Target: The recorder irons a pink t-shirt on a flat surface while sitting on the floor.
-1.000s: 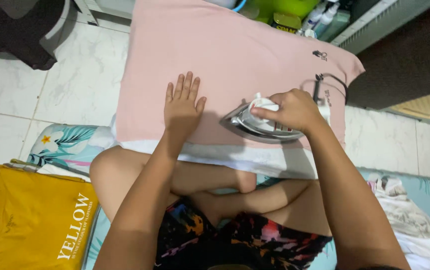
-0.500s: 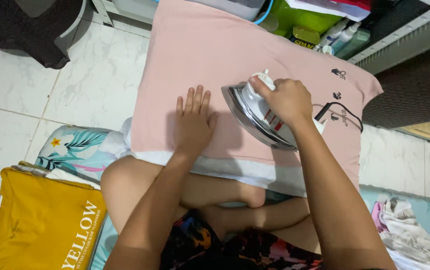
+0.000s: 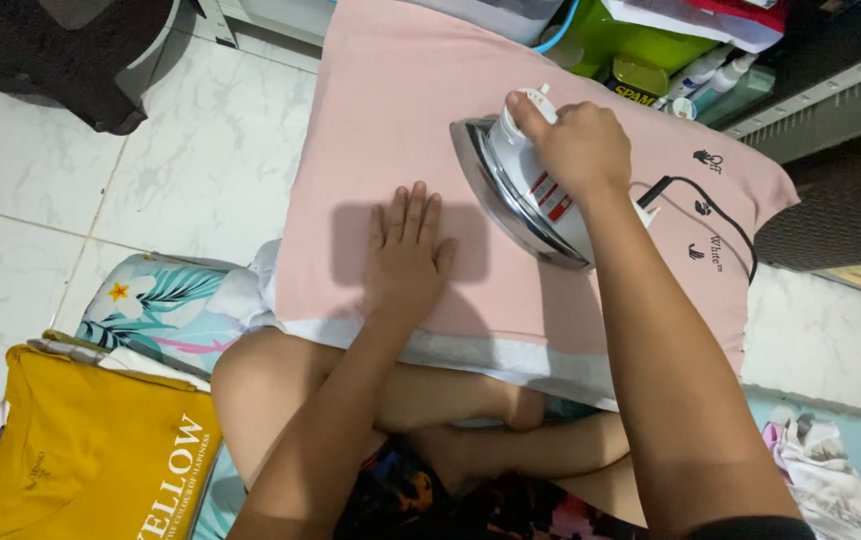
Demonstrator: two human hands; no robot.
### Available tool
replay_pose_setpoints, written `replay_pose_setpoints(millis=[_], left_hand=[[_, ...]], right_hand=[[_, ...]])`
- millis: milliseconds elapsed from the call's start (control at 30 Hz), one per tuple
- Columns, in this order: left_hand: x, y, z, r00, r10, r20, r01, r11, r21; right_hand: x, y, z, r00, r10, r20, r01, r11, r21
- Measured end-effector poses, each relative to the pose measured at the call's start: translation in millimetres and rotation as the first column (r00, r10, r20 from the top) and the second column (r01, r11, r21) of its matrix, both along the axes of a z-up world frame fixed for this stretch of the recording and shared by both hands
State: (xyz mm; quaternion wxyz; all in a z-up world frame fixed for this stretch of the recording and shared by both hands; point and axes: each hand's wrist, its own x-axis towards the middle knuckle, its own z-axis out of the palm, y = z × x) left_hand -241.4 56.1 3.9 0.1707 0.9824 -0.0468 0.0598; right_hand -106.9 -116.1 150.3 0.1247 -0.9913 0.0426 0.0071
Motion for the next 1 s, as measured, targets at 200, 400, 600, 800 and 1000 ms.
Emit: replay_pose_setpoints(millis=[200,400,600,800,1000], left_hand=[[2.7,-0.8,-2.6,1.0,-0.005,-0.009,0.005,1.0,0.028],[-0.3,-0.7,-1.3,1.0,-0.002,-0.015,0.003,1.0,0.002],[-1.4,1.0,-2.7,1.0,-0.004,0.025,0.004,1.0,0.006],[-3.7,0.1,-12.4,0.985,0.022,0.172,-0.007,0.996,-0.086],[-4.5,1.3,-7.8,0.982,0.025,0.19,0.005,0.987,-0.158]], right_hand=[[16.3,5.2,4.8,1.0,-0.008,0.029,0.006,0.999,0.046],[15.5,0.8,4.9,1.0,0.015,0.002,-0.015,0.997,0.078],[-0.5,-16.3,3.0,0.992,0.114,-0.05,-0.114,0.993,0.009],[-33.5,-33.4,12.0,0.982,0.171,-0.08,-0.171,0.985,0.015],[-55.4,-46.1,17.2,0.965,0.215,-0.152,-0.214,0.977,0.024]])
